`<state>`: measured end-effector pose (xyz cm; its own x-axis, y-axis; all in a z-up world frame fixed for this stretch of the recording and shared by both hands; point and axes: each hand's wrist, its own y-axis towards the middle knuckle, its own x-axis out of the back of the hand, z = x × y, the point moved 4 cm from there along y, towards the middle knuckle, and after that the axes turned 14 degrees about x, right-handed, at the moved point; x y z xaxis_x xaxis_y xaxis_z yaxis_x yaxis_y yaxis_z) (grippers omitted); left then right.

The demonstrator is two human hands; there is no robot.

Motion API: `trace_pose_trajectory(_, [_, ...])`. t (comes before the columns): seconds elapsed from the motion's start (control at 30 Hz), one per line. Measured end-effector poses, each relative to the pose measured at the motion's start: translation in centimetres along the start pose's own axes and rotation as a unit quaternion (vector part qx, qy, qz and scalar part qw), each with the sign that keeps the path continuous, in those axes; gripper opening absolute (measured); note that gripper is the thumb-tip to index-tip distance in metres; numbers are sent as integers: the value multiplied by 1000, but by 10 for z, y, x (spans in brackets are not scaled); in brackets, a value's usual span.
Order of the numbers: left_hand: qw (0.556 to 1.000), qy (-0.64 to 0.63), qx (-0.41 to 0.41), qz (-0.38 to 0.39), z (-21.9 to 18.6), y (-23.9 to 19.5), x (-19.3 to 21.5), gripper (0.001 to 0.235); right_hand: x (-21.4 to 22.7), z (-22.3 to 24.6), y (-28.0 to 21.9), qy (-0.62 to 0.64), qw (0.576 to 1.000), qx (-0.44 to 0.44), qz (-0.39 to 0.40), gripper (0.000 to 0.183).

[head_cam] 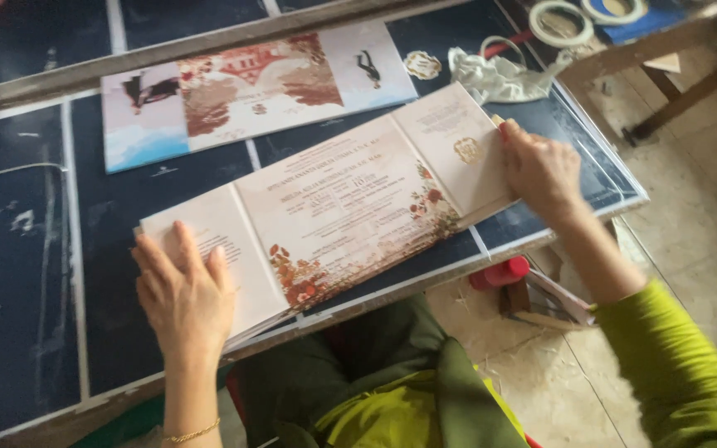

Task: Assembling multi-part invitations by folding printed inserts and attaching them to cardboard bases.

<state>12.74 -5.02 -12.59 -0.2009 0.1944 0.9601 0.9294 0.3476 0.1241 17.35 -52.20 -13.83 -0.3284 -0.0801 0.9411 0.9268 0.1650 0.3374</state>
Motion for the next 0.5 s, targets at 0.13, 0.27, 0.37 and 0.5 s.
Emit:
trace_pose_trajectory(0.13, [999, -27, 7, 38, -8, -3, 15, 62, -40, 133, 12, 102, 987, 104, -73, 35])
trace_pose_trajectory(0.27, [999, 7, -33, -23, 3, -2, -2, 62, -21, 279, 32, 133, 885, 436, -97, 50])
trace_pose_trajectory(0.37, [999, -25, -15, 21, 1, -1, 6, 63, -8, 206, 90, 146, 935, 319, -50, 43])
trace_pose_trajectory(0.5, [998, -41, 18, 37, -4, -2, 12, 62, -25, 47, 117, 139, 979, 142, 35, 35])
